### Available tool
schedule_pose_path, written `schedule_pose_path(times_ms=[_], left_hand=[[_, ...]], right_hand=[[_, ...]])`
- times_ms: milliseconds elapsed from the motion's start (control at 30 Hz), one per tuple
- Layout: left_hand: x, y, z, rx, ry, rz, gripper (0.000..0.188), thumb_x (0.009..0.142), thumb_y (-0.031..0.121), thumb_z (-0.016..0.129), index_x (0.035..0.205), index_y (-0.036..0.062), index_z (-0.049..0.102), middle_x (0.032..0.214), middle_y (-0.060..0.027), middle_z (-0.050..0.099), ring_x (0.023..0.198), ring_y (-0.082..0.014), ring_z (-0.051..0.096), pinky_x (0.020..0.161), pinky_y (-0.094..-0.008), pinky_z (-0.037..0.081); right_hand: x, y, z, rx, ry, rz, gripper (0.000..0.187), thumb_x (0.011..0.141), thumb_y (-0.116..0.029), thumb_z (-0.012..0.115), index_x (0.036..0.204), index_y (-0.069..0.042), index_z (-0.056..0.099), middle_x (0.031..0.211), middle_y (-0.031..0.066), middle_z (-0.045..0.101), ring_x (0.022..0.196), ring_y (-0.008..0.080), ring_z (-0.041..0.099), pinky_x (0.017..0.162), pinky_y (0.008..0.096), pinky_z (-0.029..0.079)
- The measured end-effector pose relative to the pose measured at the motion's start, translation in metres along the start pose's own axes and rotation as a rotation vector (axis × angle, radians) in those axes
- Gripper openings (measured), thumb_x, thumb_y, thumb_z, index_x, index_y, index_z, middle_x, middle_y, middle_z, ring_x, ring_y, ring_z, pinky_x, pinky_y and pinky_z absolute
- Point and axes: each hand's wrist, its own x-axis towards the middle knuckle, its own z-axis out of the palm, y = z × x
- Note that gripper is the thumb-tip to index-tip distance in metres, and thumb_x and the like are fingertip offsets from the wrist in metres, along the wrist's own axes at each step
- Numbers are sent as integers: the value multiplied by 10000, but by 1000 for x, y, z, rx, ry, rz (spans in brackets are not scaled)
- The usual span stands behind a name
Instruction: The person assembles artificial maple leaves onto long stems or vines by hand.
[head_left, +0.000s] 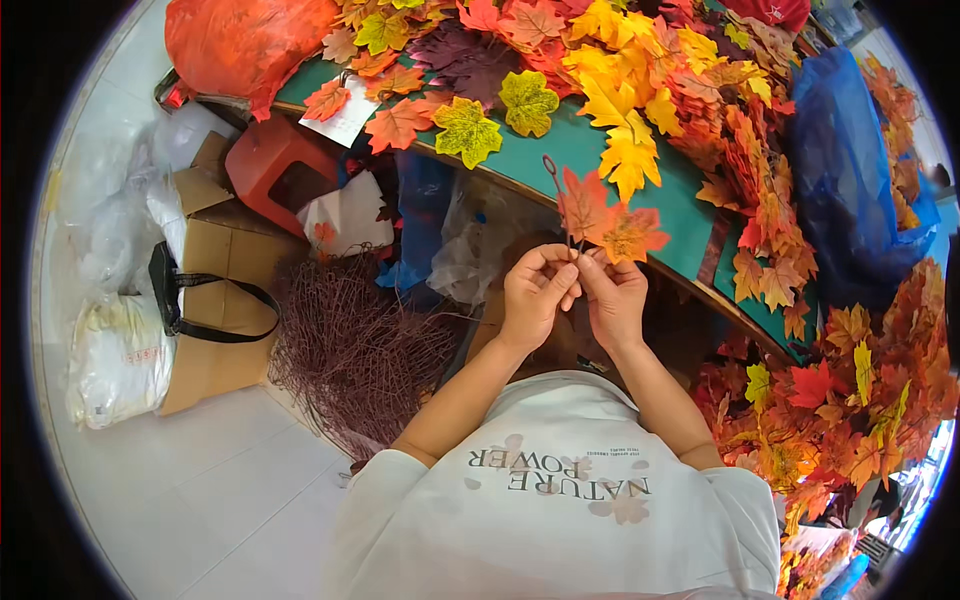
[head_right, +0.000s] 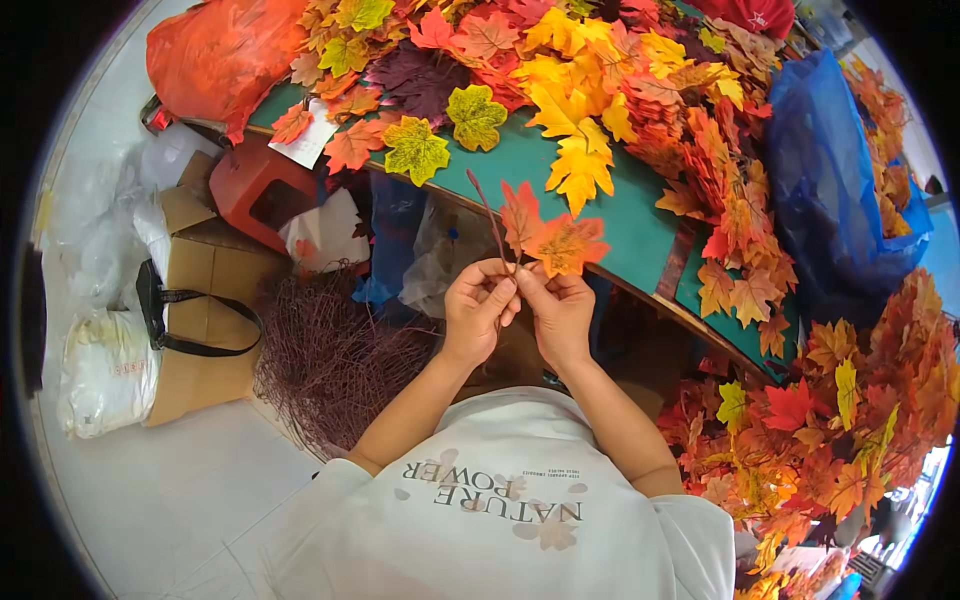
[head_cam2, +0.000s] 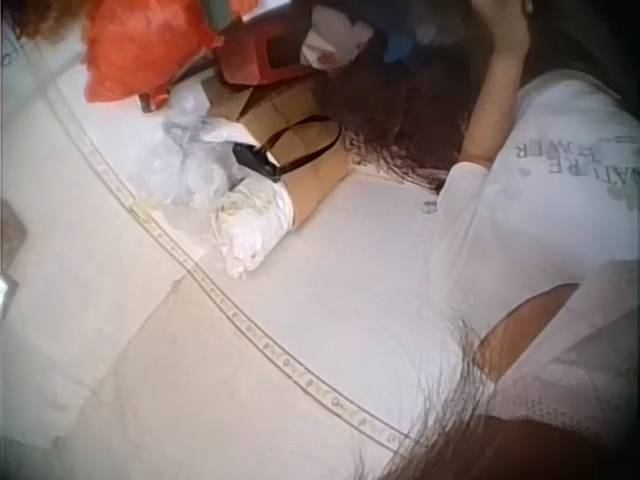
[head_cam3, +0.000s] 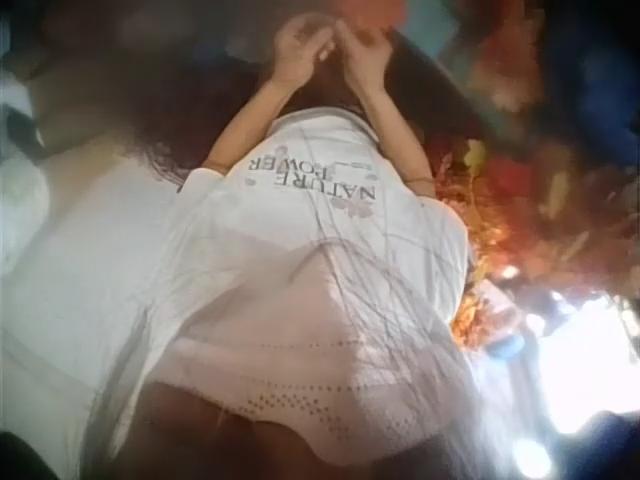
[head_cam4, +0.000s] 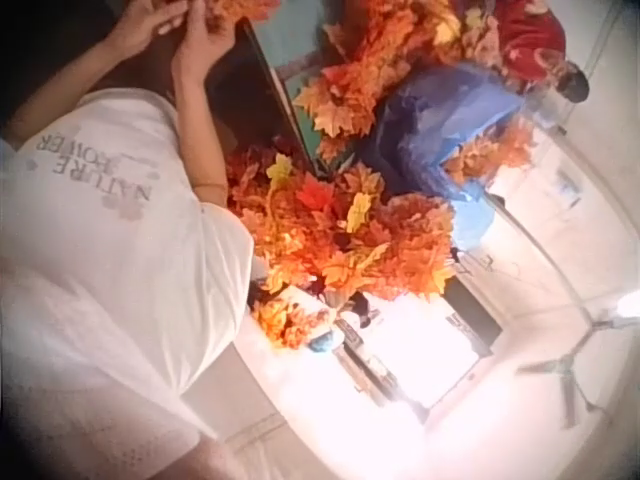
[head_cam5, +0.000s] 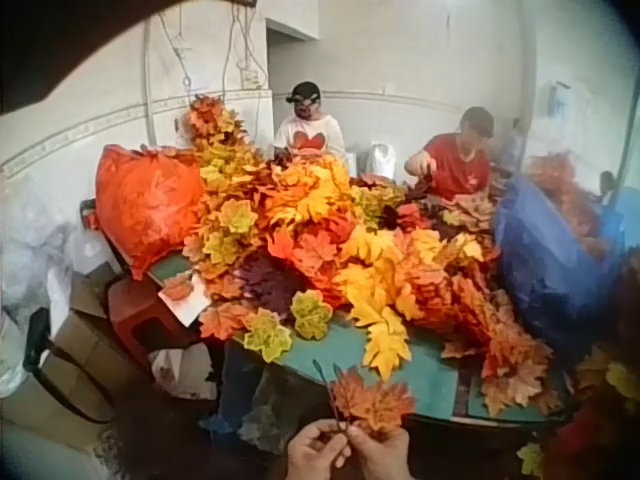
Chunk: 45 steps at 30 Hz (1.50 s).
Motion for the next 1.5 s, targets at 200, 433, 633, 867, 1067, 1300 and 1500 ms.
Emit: schedule_pose_path(times_ms=[200, 433, 633, 867, 1067, 1300, 1500], left_hand=[[-2, 28, -24, -184, 258, 70, 79, 917, 101, 526, 997, 100, 526, 754, -22, 538, 417, -85, 410, 367, -190, 317], [-7, 51, -51, -573, 279, -31, 202, 948, 157, 470, 1128, 81, 522, 922, -61, 587, 565, -74, 434, 486, -210, 345], [-5, 50, -54, -452, 106, -13, 274, 932, 91, 481, 1193, 10, 511, 1095, -69, 551, 792, -84, 448, 655, -204, 398], [-7, 37, -45, -320, 32, -99, 179, 927, 69, 492, 1092, 17, 534, 983, -58, 530, 779, -110, 481, 673, -195, 428], [-3, 25, -21, -53, -40, -80, 133, 926, 71, 499, 1056, 55, 517, 891, -33, 521, 640, -112, 507, 571, -214, 433], [4, 16, 23, -78, -23, -66, 226, 888, 13, 542, 1112, 36, 523, 921, -44, 549, 703, -112, 542, 604, -220, 461], [4, -2, 50, 11, -69, -22, 228, 863, -17, 568, 1085, 28, 538, 878, -50, 574, 710, -129, 579, 615, -246, 488]], right_hand=[[52, -9, 38, -480, -345, -177, 111, 830, -1, 607, 940, 7, 624, 875, 53, 645, 792, 114, 610, 715, 240, 489], [169, 11, 96, -1436, -395, -1209, 318, 719, -30, 596, 1024, -120, 607, 998, 81, 562, 942, 295, 536, 772, 396, 463], [191, 6, 96, -1582, -483, -1034, 151, 805, -205, 581, 951, -175, 601, 938, 62, 529, 852, 260, 578, 642, 388, 495], [210, -33, 81, -1394, -332, -1311, 112, 792, -149, 594, 859, -60, 590, 818, 100, 607, 780, 308, 596, 668, 393, 497], [201, -93, 34, -512, -78, -494, 188, 845, -153, 643, 968, -12, 649, 896, 48, 651, 814, 128, 627, 690, 245, 506], [61, -85, -3, -34, -65, -196, 250, 809, -21, 655, 1038, 7, 557, 895, 65, 616, 817, 164, 623, 739, 276, 532], [1, -52, -26, 54, 66, -89, 228, 802, -15, 664, 1008, -30, 567, 923, 59, 615, 800, 158, 640, 674, 269, 543]])
